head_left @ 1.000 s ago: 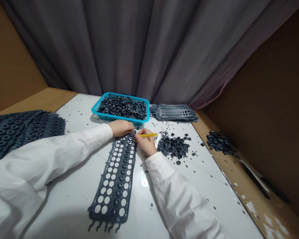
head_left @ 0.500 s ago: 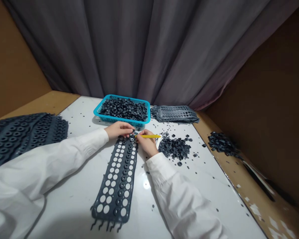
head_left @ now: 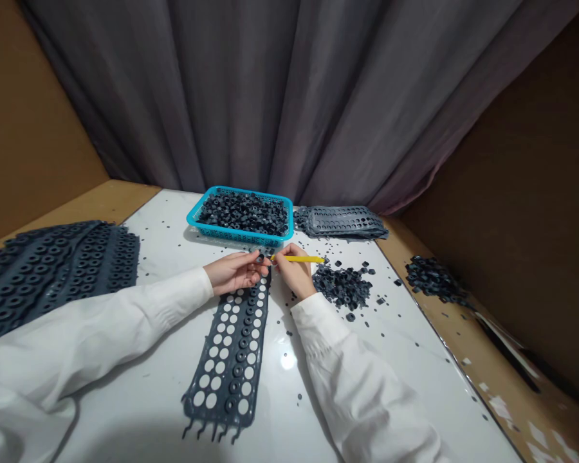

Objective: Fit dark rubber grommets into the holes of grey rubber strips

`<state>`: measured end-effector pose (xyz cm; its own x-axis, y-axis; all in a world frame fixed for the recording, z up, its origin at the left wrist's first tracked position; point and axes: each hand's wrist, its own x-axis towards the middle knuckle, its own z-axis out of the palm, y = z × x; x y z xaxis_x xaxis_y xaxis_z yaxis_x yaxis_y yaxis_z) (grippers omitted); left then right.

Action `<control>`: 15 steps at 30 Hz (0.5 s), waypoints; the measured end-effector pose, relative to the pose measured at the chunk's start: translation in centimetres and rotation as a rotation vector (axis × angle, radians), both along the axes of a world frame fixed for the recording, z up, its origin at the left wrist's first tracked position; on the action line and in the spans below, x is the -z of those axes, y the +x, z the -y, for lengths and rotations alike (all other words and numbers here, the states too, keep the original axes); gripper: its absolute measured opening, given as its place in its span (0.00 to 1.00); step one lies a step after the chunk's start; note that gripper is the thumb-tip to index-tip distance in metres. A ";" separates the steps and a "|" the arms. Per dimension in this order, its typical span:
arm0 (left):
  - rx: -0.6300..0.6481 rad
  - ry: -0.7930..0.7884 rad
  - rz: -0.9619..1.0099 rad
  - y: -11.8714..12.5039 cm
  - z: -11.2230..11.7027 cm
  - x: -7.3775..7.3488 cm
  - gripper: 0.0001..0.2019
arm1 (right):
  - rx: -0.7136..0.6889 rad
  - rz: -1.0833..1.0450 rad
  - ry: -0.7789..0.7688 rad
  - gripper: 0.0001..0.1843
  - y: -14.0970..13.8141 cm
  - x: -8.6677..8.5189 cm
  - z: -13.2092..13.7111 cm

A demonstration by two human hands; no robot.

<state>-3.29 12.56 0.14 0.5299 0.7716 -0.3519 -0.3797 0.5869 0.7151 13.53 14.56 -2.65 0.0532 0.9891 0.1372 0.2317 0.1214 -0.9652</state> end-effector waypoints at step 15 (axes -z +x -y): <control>-0.052 -0.071 -0.108 -0.6 -0.5 0.9 0.19 | -0.072 -0.027 -0.080 0.06 -0.3 -0.5 0.3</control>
<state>-3.91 13.01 -0.71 0.4458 0.7683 -0.4594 -0.3337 0.6188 0.7111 13.26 14.25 -2.18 -0.0158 0.9983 0.0569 0.1992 0.0589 -0.9782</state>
